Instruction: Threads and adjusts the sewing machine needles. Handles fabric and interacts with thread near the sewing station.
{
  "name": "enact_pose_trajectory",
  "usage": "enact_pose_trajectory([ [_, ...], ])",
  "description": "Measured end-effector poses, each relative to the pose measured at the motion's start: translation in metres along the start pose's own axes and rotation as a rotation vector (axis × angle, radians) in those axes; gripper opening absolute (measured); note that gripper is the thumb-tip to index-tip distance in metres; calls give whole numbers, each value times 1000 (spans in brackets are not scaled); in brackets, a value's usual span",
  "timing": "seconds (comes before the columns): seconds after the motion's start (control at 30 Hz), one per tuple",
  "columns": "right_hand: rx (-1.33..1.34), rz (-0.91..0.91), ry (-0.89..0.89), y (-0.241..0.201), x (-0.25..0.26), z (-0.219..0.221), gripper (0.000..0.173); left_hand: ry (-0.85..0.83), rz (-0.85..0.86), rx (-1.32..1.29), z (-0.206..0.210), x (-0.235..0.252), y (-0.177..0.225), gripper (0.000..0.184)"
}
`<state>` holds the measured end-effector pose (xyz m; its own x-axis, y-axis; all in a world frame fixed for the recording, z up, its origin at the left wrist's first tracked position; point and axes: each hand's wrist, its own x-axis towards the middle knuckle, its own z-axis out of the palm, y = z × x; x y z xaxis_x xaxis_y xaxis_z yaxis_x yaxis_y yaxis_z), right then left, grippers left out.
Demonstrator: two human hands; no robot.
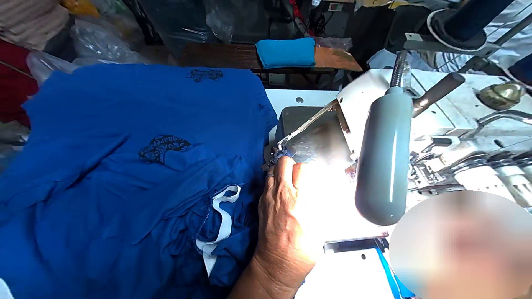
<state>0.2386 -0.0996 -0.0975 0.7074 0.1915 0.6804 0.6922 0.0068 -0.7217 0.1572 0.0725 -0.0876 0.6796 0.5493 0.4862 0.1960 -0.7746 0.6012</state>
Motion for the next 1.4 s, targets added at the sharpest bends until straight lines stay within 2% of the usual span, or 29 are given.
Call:
enact_pose_trajectory([
  [0.27,365,559,131,-6,8,-2,15,-4,2,5,-1,0,0,35],
  [0.4,396,701,110,-15,15,-6,20,12,-46,-53,-1,-1,9,38],
  [0.47,403,738,62,-17,19,-10,21,40,-39,-74,1,-2,15,40],
  [0.63,439,791,-33,-19,24,-17,21,13,46,-5,3,4,15,27],
  [0.73,465,816,-31,-22,22,-13,21,-6,66,40,4,8,14,24],
  [0.83,508,845,0,-23,17,-11,23,-55,75,99,5,11,12,13],
  [1.03,572,872,8,-13,22,-26,30,-99,61,106,5,12,9,13],
  [1.23,622,869,-127,-12,21,-27,18,-97,79,74,5,11,7,10],
  [1.4,662,838,-140,-18,10,-23,11,-140,41,68,1,12,5,8],
])
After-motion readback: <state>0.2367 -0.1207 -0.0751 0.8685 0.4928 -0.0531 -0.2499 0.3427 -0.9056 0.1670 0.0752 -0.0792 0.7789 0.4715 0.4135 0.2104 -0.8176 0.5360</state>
